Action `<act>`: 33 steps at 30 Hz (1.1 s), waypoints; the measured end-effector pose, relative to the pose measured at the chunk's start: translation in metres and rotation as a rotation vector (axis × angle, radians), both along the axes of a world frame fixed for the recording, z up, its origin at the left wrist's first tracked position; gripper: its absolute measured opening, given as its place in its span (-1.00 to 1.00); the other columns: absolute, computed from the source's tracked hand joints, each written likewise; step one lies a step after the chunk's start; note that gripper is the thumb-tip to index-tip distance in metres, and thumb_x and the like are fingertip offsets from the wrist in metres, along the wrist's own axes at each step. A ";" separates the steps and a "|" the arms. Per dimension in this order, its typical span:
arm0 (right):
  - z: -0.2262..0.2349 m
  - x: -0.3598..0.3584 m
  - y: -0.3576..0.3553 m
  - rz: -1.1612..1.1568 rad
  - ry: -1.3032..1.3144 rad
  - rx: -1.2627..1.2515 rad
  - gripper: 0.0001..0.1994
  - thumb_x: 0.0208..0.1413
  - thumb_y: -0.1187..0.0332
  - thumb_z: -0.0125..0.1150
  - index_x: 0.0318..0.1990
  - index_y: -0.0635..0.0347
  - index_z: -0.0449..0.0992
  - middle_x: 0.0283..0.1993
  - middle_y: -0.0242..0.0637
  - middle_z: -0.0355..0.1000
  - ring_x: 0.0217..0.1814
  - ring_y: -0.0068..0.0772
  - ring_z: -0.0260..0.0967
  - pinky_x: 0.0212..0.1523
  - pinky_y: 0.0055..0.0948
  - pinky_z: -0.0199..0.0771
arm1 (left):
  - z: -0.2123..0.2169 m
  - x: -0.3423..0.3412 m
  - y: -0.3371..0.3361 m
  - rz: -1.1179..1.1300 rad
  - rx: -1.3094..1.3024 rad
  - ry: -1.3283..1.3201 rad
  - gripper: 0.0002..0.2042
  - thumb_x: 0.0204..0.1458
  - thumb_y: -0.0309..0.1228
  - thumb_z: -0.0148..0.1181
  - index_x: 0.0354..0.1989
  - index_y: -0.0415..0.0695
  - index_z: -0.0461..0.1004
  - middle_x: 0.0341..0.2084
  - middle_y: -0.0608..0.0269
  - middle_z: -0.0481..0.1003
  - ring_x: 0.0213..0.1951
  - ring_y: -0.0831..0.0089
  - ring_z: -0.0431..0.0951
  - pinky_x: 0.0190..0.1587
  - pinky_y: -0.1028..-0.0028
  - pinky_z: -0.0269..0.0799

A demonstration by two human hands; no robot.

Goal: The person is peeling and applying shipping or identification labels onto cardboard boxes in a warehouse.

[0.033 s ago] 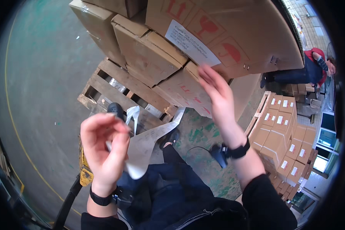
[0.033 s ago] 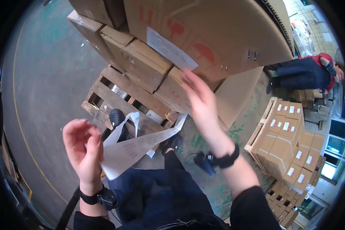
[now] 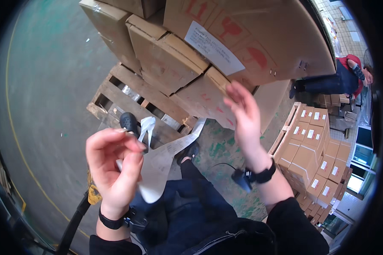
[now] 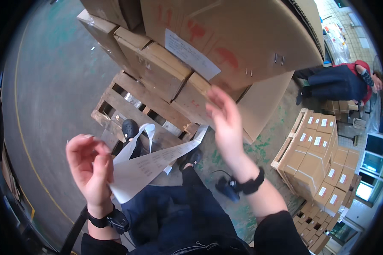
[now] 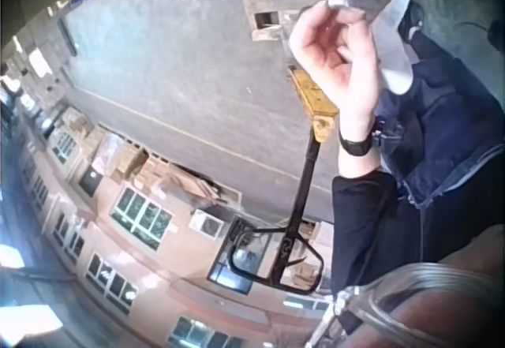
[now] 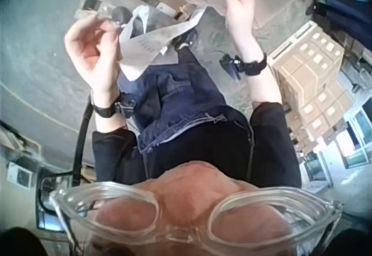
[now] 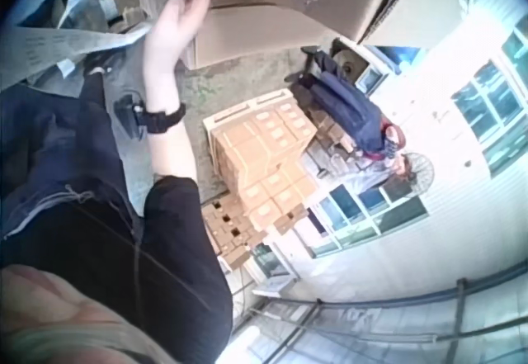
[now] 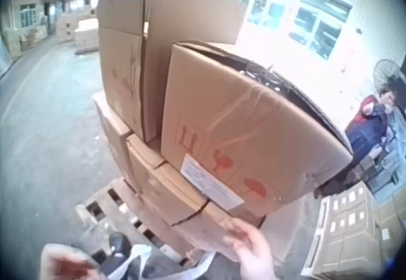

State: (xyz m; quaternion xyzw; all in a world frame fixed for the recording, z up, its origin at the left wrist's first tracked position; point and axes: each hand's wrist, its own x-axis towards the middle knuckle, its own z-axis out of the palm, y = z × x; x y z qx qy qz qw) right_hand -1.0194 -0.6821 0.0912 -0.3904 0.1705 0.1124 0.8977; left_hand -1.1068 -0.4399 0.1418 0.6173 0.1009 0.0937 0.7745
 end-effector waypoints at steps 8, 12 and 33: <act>0.015 -0.064 0.040 1.026 -0.738 -0.651 -0.58 -0.02 0.34 0.13 0.05 0.21 0.34 0.05 -0.16 0.31 0.12 -0.21 0.23 0.12 -0.32 0.20 | 0.069 0.010 0.010 -0.233 -0.261 -0.665 -0.67 0.15 -0.47 -0.13 0.09 -0.28 0.15 -0.29 0.25 0.31 -0.74 0.71 0.24 -0.65 0.72 0.23; 0.034 -0.072 0.038 1.013 -0.767 -0.449 -0.63 -0.05 0.40 0.17 -0.02 0.23 0.40 0.01 -0.22 0.36 0.10 -0.26 0.26 0.12 -0.32 0.20 | 0.099 0.005 0.008 -0.298 -0.371 -0.706 -0.74 0.19 -0.43 -0.22 0.00 -0.29 0.20 -0.32 0.24 0.35 -0.71 0.64 0.34 -0.58 0.66 0.34; 0.093 -0.106 -0.038 0.562 -1.095 -0.595 -0.79 -0.19 0.59 0.24 -0.30 0.22 0.55 -0.36 -0.26 0.50 -0.34 -0.35 0.44 -0.27 -0.44 0.38 | 0.074 -0.022 -0.045 0.036 -0.338 -0.417 -0.77 0.18 -0.45 -0.17 -0.03 -0.22 0.28 -0.42 0.25 0.40 -0.72 0.72 0.15 -0.67 0.70 0.11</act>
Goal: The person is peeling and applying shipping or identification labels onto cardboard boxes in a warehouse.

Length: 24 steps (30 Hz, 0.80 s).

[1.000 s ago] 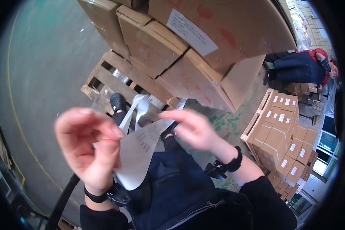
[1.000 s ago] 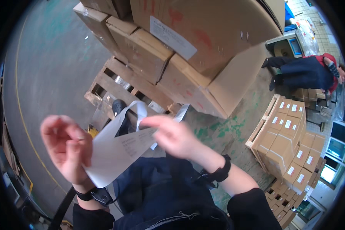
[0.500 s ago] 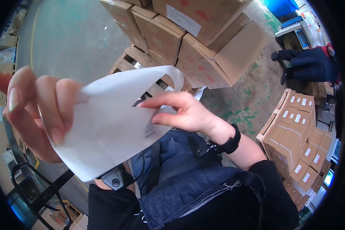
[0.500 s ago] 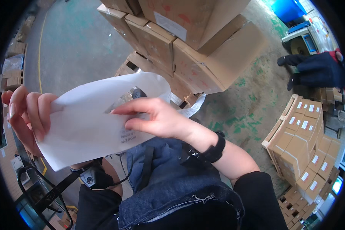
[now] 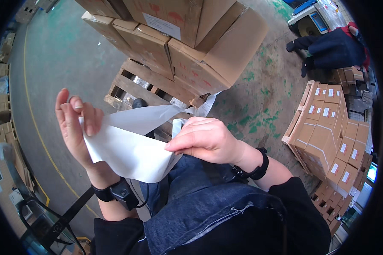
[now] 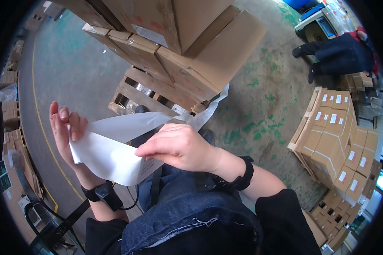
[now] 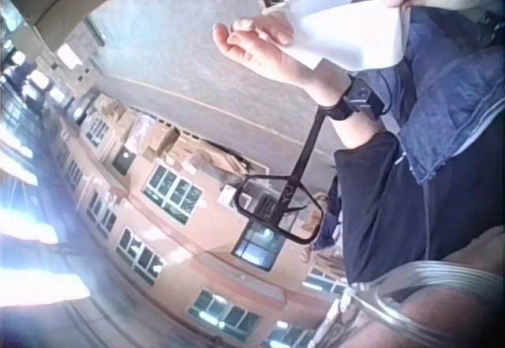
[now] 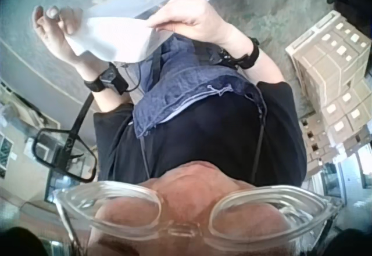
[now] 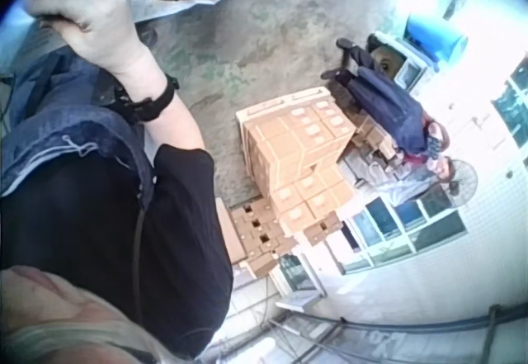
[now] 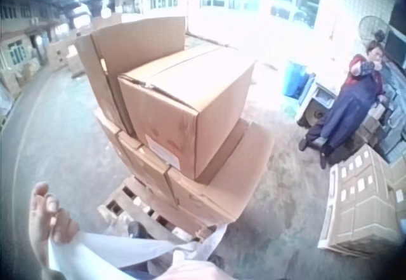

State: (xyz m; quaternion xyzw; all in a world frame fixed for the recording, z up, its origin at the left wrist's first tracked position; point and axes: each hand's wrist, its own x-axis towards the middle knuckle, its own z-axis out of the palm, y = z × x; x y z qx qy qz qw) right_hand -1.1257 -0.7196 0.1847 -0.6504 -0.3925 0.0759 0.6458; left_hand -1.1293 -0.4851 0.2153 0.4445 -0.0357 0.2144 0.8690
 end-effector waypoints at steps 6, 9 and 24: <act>-0.026 0.000 -0.012 -0.064 0.079 -0.039 -0.82 -0.22 0.61 0.24 -0.36 0.22 0.54 -0.32 -0.20 0.49 -0.27 -0.28 0.44 -0.25 -0.42 0.37 | -0.053 -0.004 0.005 -0.011 0.042 0.201 -0.79 0.17 -0.47 -0.17 -0.07 -0.22 0.29 -0.44 0.28 0.39 -0.73 0.73 0.15 -0.68 0.71 0.10; -0.031 -0.006 -0.027 -0.143 0.273 -0.034 -0.88 -0.14 0.60 0.20 -0.42 0.17 0.46 -0.16 -0.19 0.45 -0.14 -0.27 0.40 -0.02 -0.38 0.31 | -0.100 -0.022 0.040 0.004 0.052 0.417 -0.78 0.15 -0.45 -0.12 -0.05 -0.22 0.28 -0.49 0.30 0.39 -0.73 0.74 0.15 -0.68 0.72 0.09; -0.150 0.052 0.018 -0.361 0.085 -0.747 -0.61 -0.05 0.56 0.00 0.00 0.07 0.33 -0.04 -0.21 0.33 -0.08 -0.08 0.33 -0.13 -0.36 0.39 | -0.190 0.065 -0.039 -0.642 1.266 0.429 -0.77 -0.14 -0.25 0.15 -0.41 -0.16 0.47 -0.59 0.01 0.46 -0.45 0.06 0.48 -0.42 0.24 0.37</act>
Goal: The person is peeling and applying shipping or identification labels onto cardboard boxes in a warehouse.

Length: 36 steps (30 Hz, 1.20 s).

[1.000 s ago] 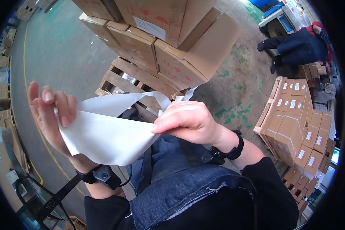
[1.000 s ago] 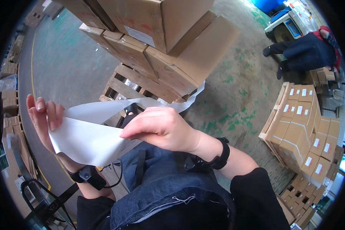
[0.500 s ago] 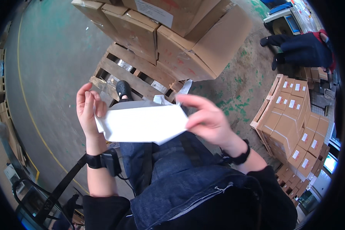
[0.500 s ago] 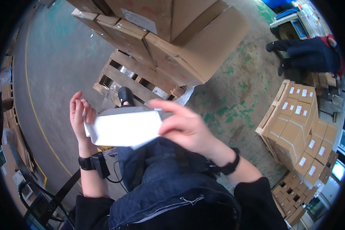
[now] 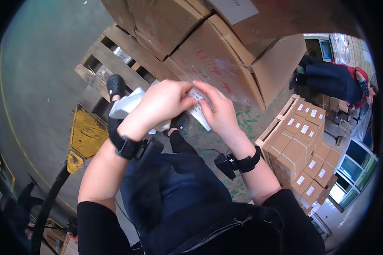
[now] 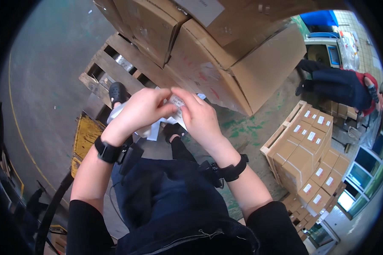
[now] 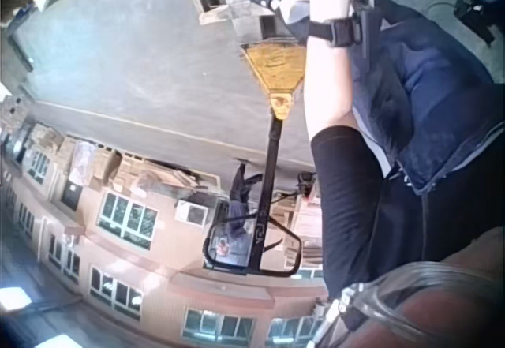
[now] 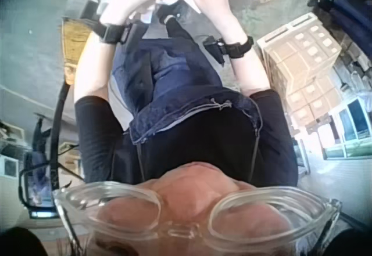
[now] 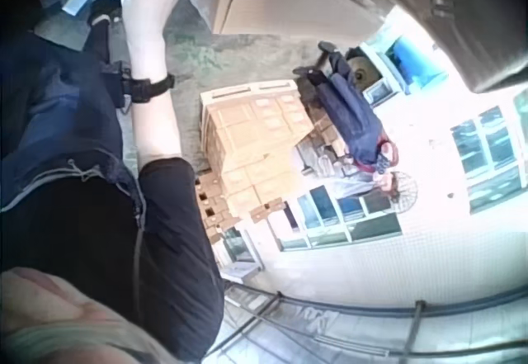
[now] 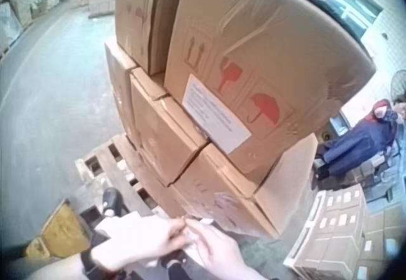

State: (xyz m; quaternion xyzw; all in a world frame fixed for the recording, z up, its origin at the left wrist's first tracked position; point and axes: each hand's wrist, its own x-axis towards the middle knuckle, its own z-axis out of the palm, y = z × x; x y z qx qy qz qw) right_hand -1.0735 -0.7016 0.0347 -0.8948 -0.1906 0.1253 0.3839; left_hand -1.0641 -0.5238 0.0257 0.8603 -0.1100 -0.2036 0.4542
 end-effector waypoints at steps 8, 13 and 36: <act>-0.096 -0.030 -0.052 -0.869 0.733 0.597 -0.66 -0.01 0.49 0.17 -0.05 0.13 0.31 -0.06 -0.18 0.34 -0.12 -0.50 0.35 -0.11 -0.51 0.33 | -0.083 0.032 -0.017 0.103 -0.148 0.035 -0.77 -0.09 -0.21 0.12 -0.49 -0.15 0.48 -0.64 0.06 0.44 -0.51 0.10 0.46 -0.44 0.25 0.34; -0.107 -0.015 -0.025 -1.231 0.831 0.866 -0.72 0.04 0.35 0.18 -0.08 -0.01 0.34 -0.09 -0.54 0.31 -0.02 -0.61 0.15 0.03 -0.37 0.07 | -0.111 0.051 -0.023 0.196 -0.194 -0.018 -0.73 -0.05 -0.20 0.10 -0.48 -0.19 0.49 -0.69 0.07 0.40 -0.57 0.18 0.41 -0.49 0.32 0.29; -0.161 -0.007 -0.039 -0.984 0.916 0.495 -0.43 0.12 0.40 -0.02 0.27 0.13 -0.05 0.32 -0.17 -0.09 0.31 -0.39 -0.06 0.17 -0.32 0.09 | -0.007 -0.040 0.057 0.553 -0.466 0.095 -0.68 -0.11 -0.45 0.21 -0.13 -0.20 0.42 -0.72 0.49 0.23 -0.62 0.74 0.19 -0.58 0.68 0.08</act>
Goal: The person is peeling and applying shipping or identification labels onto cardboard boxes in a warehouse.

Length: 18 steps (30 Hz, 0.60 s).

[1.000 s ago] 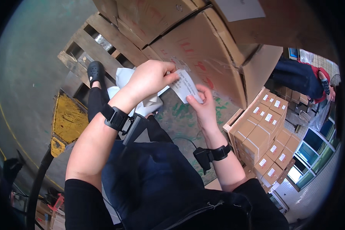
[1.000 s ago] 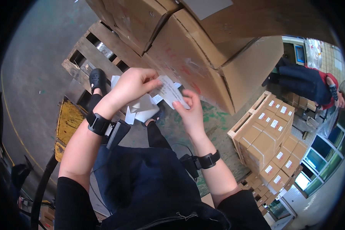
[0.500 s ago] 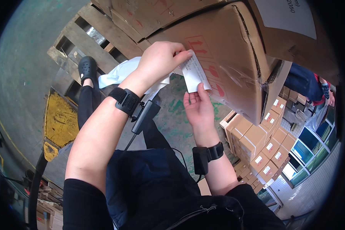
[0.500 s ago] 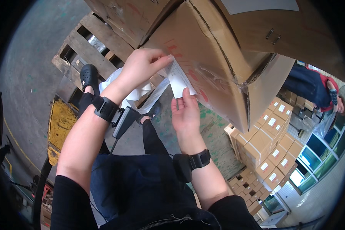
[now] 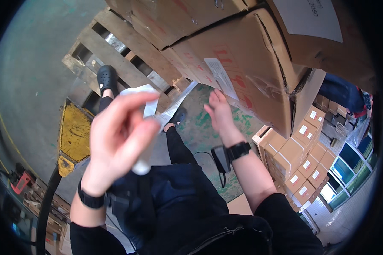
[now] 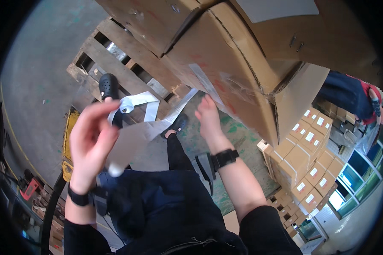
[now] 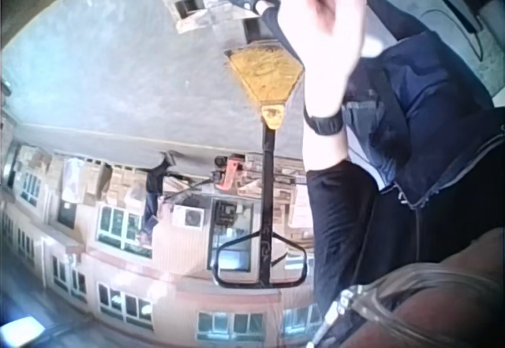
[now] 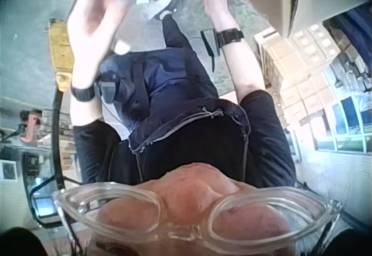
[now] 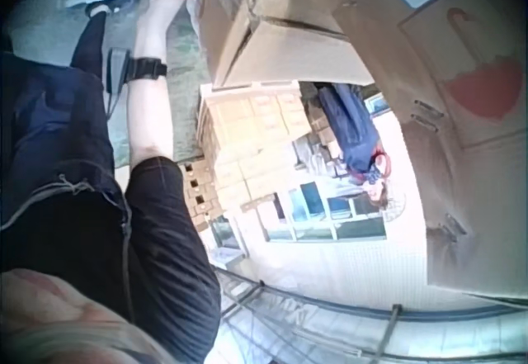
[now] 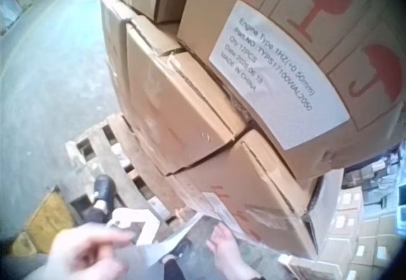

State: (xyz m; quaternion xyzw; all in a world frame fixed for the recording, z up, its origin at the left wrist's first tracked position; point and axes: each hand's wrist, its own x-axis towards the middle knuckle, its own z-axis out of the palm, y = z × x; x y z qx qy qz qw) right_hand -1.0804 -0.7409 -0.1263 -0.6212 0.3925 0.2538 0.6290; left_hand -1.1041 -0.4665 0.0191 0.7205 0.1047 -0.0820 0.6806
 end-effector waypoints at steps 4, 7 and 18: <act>0.038 -0.052 0.041 0.696 0.002 0.170 -0.35 0.03 0.50 -0.01 0.29 -0.03 -0.09 0.33 -0.19 -0.12 0.34 -0.32 -0.10 0.20 -0.25 0.09 | 0.062 -0.047 0.018 0.223 -0.131 -0.231 -0.68 -0.07 -0.37 0.24 -0.14 -0.21 0.41 -0.73 0.47 0.24 -0.69 0.73 0.20 -0.63 0.66 0.06; 0.061 -0.040 0.076 1.086 -0.457 0.213 -0.39 -0.06 0.53 -0.03 0.24 0.09 0.05 0.27 -0.19 0.04 0.31 -0.30 -0.04 0.23 -0.30 0.03 | 0.099 -0.062 0.029 0.254 -0.215 -0.385 -0.60 -0.07 -0.14 0.23 -0.19 -0.13 0.29 -0.74 0.48 0.27 -0.79 0.65 0.20 -0.72 0.60 0.02; 0.154 -0.011 0.123 1.453 -0.496 0.656 -0.79 0.00 0.44 0.09 -0.17 0.23 0.49 -0.18 -0.23 0.46 -0.15 -0.37 0.41 -0.11 -0.43 0.37 | 0.193 -0.114 0.131 0.839 0.387 -0.535 -0.76 -0.07 -0.55 0.12 -0.18 -0.27 0.40 -0.25 0.11 0.44 -0.25 0.44 0.48 -0.17 0.51 0.39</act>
